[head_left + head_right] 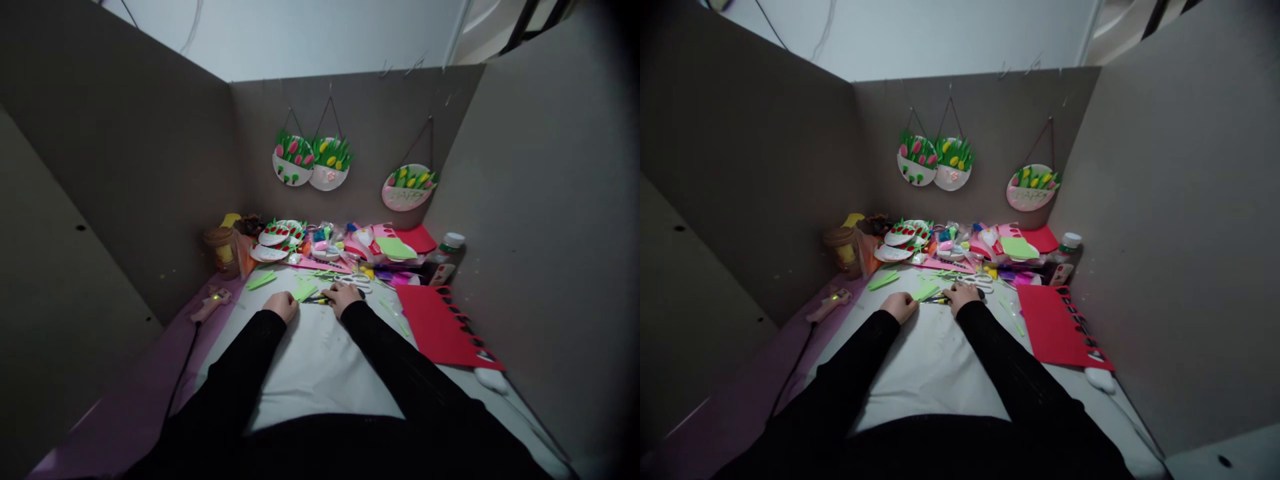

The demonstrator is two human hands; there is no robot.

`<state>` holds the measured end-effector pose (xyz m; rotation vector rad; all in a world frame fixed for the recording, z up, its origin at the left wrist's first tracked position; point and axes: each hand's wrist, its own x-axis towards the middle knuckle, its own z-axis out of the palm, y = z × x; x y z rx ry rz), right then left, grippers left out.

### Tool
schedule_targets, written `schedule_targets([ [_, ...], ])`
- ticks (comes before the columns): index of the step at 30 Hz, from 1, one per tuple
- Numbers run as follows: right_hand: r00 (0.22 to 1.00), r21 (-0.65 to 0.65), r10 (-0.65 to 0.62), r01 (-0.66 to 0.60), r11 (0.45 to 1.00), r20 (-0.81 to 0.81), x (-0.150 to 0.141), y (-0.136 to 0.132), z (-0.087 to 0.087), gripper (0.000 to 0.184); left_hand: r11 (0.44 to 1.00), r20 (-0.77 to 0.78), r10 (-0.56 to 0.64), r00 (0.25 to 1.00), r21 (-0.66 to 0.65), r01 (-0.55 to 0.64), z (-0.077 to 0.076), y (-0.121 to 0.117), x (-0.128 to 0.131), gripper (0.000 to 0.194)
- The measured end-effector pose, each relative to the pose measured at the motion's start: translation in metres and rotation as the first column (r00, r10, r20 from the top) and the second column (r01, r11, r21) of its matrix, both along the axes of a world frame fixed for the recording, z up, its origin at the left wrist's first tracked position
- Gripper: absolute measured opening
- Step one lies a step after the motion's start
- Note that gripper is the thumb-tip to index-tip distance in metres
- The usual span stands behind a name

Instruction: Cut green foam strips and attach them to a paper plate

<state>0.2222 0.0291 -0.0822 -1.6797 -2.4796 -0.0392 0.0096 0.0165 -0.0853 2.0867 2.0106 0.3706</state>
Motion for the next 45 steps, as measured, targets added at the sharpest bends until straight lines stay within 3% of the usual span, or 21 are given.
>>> schedule_targets([
  [4, 1.000, 0.001, 0.023, -0.023, 1.000, -0.006, 0.000, 0.000, -0.004, 0.034, 0.993, 0.031, -0.082, 0.996, 0.090, 0.079, -0.005, 0.001, -0.004, 0.022],
  [12, 0.999, -0.005, 0.038, -0.038, 0.999, -0.004, 0.000, -0.001, -0.005, 0.033, 0.933, -0.028, -0.331, 0.943, 0.142, 0.331, -0.011, 0.007, -0.002, 0.043],
  [22, 0.998, -0.024, 0.044, -0.042, 0.999, 0.052, 0.000, -0.006, 0.004, 0.032, 0.928, 0.024, -0.372, 0.928, 0.045, 0.370, -0.008, 0.022, -0.008, 0.035],
  [27, 0.995, -0.108, 0.068, -0.061, 0.992, 0.067, 0.002, -0.012, 0.013, 0.034, 0.897, -0.002, -0.442, 0.897, -0.025, 0.442, -0.004, 0.032, -0.012, 0.036],
  [33, 0.992, -0.149, 0.113, -0.103, 0.983, 0.060, 0.003, -0.016, 0.018, 0.037, 0.882, -0.028, -0.471, 0.881, -0.001, 0.472, -0.004, 0.029, -0.009, 0.041],
  [37, 0.990, -0.153, 0.118, -0.106, 0.983, 0.072, 0.004, -0.016, 0.018, 0.038, 0.879, -0.038, -0.477, 0.878, -0.033, 0.476, 0.000, 0.029, -0.006, 0.034],
  [40, 0.989, -0.151, 0.127, -0.114, 0.982, 0.074, 0.005, -0.016, 0.019, 0.038, 0.882, 0.044, -0.463, 0.885, -0.077, 0.466, 0.004, 0.037, -0.006, 0.024],
  [45, 0.985, -0.143, 0.162, -0.152, 0.978, 0.065, -0.003, -0.022, 0.020, 0.036, 0.946, 0.337, -0.190, 0.922, -0.188, 0.263, 0.002, 0.052, 0.001, 0.043],
])
